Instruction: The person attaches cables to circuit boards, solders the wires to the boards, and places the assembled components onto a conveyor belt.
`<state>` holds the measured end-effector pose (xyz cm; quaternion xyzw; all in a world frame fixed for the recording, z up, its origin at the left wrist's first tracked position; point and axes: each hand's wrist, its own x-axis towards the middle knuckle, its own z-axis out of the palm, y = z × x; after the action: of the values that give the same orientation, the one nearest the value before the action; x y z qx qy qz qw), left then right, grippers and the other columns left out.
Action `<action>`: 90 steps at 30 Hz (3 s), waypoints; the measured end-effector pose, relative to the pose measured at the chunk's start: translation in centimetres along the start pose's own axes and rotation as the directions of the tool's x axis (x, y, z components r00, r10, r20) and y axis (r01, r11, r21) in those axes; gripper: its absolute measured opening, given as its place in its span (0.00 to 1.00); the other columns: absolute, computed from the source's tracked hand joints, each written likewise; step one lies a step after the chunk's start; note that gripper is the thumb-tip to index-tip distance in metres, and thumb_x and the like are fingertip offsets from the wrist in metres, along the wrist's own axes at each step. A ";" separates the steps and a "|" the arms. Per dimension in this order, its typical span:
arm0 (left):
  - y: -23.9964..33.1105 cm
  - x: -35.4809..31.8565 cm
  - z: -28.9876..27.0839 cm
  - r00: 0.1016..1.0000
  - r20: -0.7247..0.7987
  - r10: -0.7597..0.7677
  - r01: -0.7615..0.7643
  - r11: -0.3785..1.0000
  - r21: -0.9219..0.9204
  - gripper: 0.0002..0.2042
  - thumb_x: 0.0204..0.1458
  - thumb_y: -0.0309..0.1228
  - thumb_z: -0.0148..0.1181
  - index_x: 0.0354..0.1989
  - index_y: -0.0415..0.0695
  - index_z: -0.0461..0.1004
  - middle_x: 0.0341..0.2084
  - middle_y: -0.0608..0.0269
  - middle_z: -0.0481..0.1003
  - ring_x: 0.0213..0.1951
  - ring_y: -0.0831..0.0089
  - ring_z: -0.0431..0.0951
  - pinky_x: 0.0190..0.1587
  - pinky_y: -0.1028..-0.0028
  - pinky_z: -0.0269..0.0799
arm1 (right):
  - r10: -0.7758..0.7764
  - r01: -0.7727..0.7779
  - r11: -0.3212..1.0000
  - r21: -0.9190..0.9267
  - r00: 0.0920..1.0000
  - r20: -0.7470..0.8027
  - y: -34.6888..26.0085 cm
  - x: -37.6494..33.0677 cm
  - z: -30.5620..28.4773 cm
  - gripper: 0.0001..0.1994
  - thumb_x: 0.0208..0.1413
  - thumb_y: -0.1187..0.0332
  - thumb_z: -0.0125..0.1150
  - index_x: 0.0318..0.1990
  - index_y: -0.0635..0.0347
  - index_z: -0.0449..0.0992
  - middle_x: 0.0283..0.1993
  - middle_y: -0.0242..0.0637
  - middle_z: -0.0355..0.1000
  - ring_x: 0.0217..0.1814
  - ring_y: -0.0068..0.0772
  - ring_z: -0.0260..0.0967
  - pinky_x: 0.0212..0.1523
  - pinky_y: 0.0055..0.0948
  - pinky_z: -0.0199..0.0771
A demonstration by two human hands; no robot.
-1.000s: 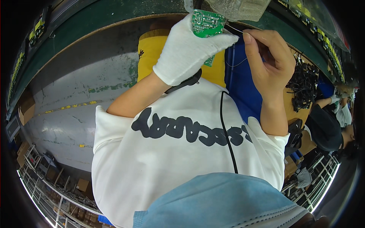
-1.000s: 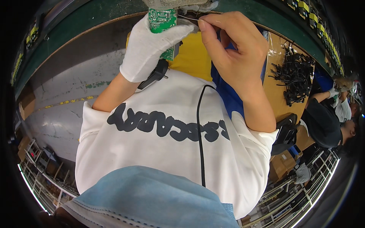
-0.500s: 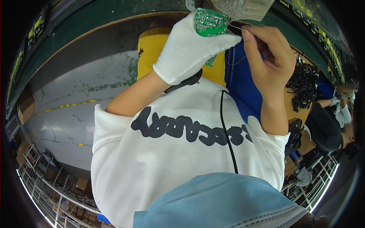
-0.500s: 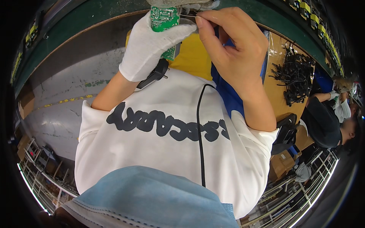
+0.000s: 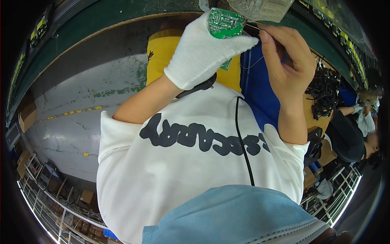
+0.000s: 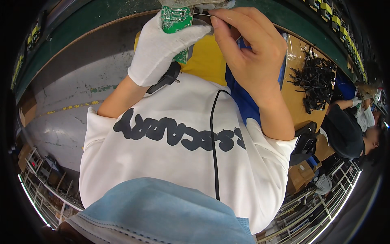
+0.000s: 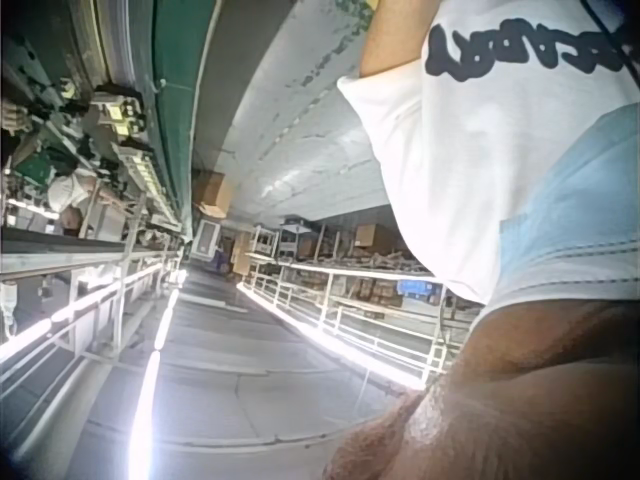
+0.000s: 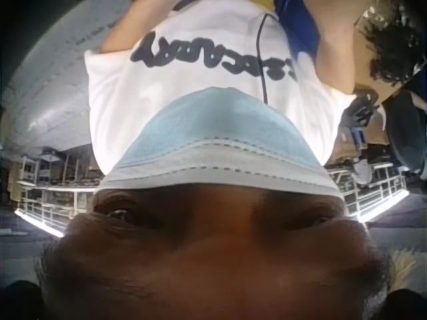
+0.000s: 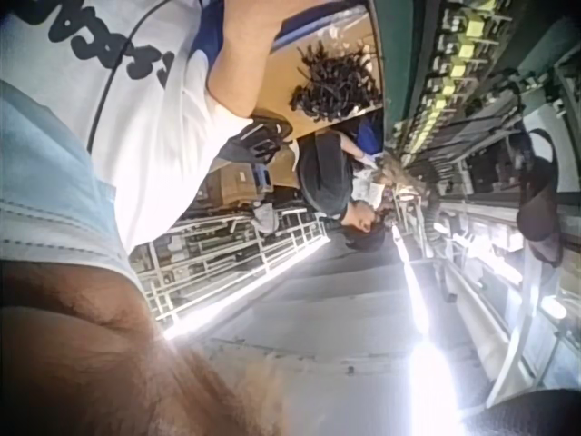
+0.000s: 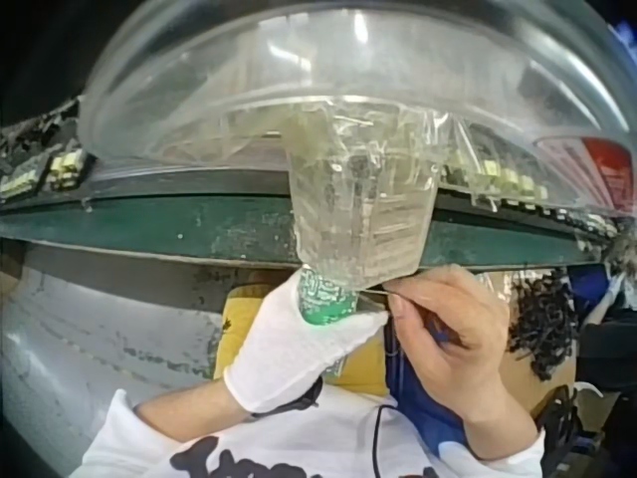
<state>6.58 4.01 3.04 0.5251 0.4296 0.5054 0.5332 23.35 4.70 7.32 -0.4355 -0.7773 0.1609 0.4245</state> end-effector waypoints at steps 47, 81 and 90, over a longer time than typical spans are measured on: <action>3.1 38.1 -27.3 0.893 0.253 0.373 -0.404 0.414 0.815 0.21 0.60 0.32 0.49 0.60 0.37 0.62 0.55 0.54 0.69 0.56 0.62 0.69 0.58 0.68 0.63 | 0.125 -0.482 0.823 0.300 0.669 0.733 2.6 -3.3 -1.1 0.37 0.67 0.44 0.26 0.28 0.61 0.80 0.25 0.47 0.73 0.35 0.45 0.71 0.42 0.40 0.69; 6.8 8.2 -30.5 0.414 -0.571 0.709 0.081 0.597 0.798 0.24 0.39 0.38 0.73 0.44 0.40 0.74 0.36 0.55 0.78 0.38 0.68 0.78 0.44 0.71 0.73 | 0.284 -0.691 0.705 0.159 0.480 0.830 0.5 -5.0 1.9 0.12 0.59 0.66 0.58 0.31 0.68 0.77 0.20 0.22 0.65 0.23 0.11 0.54 0.23 0.19 0.56; 11.8 3.5 -24.3 0.778 -0.456 0.431 -0.293 0.892 0.343 0.13 0.56 0.24 0.52 0.48 0.31 0.75 0.51 0.48 0.73 0.49 0.66 0.77 0.52 0.71 0.73 | 0.163 -0.313 0.946 0.078 0.671 0.723 1.3 -0.5 -5.6 0.12 0.56 0.64 0.59 0.28 0.67 0.76 0.23 0.47 0.70 0.22 0.44 0.67 0.26 0.34 0.66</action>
<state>-18.06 9.82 13.14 0.5051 0.5082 0.6630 0.2170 28.66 4.36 9.56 -0.3941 -0.7965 0.4453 0.1091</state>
